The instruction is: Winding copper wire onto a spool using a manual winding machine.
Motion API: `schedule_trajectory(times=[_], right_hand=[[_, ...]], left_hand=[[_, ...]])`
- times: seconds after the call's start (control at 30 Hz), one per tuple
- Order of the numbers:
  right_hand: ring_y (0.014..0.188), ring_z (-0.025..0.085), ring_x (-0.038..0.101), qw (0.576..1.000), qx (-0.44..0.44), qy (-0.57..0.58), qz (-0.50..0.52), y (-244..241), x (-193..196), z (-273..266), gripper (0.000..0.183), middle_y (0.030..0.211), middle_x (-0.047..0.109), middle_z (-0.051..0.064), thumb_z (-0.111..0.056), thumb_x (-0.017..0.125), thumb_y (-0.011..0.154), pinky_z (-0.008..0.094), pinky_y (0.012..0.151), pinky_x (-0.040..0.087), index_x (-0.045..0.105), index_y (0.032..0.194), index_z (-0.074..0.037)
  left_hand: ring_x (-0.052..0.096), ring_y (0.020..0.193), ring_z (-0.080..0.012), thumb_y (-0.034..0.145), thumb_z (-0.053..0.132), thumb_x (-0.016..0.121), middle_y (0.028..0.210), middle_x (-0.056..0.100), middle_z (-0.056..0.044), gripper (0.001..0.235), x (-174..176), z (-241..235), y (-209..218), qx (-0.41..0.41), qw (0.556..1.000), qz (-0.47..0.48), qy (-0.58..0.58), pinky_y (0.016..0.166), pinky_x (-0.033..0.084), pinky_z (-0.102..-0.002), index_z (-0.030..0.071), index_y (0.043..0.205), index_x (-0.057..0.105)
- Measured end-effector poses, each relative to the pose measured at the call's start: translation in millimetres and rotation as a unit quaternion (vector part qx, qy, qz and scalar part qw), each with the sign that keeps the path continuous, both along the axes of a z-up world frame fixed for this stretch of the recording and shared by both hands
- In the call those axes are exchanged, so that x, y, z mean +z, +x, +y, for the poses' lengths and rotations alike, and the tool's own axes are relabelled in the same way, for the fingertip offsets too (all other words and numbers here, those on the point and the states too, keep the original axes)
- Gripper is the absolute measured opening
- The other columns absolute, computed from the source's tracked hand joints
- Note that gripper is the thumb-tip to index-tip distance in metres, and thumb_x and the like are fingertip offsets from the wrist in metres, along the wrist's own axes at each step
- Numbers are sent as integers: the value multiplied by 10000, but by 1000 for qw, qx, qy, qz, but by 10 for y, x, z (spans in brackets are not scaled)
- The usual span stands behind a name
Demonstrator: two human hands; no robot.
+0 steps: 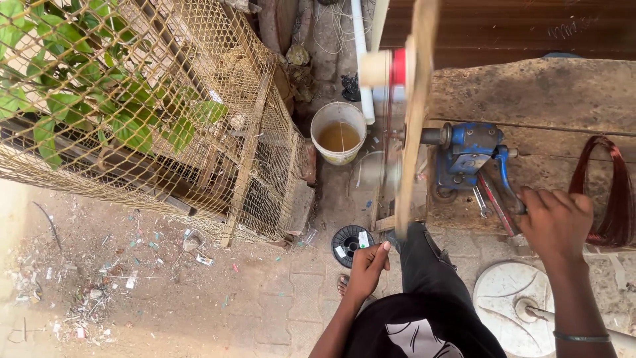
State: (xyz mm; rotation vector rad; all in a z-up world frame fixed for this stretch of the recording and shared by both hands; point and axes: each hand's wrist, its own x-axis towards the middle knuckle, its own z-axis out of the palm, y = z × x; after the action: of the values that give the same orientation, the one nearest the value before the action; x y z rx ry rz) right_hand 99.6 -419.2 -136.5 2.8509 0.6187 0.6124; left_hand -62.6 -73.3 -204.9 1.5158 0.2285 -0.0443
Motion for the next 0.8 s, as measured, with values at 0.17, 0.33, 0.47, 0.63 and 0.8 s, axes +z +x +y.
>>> schedule_trajectory(times=[0.17, 0.33, 0.47, 0.63, 0.8], right_hand=[[737, 87, 572, 999, 2, 0, -47, 62, 61, -112, 60, 814, 689, -59, -119, 750, 1022, 295, 783, 336, 755, 1005, -177], [693, 69, 524, 994, 16, 1, -104, 178, 269, -66, 85, 804, 687, -56, -156, 683, 1076, 290, 836, 349, 761, 1041, -167], [700, 97, 539, 996, -3, 29, -86, 273, 454, -13, 136, 854, 703, -29, -169, 641, 1103, 284, 803, 371, 774, 1122, -155], [810, 170, 584, 993, 14, 88, -81, 434, 710, 125, 120, 985, 720, 18, -95, 618, 1084, 302, 842, 438, 726, 1129, -120], [881, 241, 599, 985, 35, 147, -78, 749, 611, 51, 151, 1048, 711, 71, -33, 626, 1063, 330, 843, 474, 717, 1176, -74]], left_hand=[[362, 487, -54, 1078, 330, 555, 521, 485, 14, 542, 1, 11, 19, 2, 1000, 3, -2, 477, 288, -298, 21, 636, 606], [362, 473, -59, 1074, 331, 557, 512, 493, 9, 543, 28, 10, 2, 0, 1000, 3, 6, 464, 286, -300, 18, 634, 608], [359, 474, -61, 1076, 329, 556, 505, 474, 12, 545, -37, -14, 2, 4, 1000, 6, 6, 466, 285, -301, 13, 636, 614], [370, 491, -64, 1084, 326, 554, 513, 467, 13, 551, -33, -57, 2, 14, 1000, -2, 7, 485, 304, -301, 14, 633, 609], [394, 508, -64, 1085, 321, 553, 536, 498, 9, 549, -53, -68, -4, 23, 1000, -7, -3, 498, 324, -298, 18, 629, 600]])
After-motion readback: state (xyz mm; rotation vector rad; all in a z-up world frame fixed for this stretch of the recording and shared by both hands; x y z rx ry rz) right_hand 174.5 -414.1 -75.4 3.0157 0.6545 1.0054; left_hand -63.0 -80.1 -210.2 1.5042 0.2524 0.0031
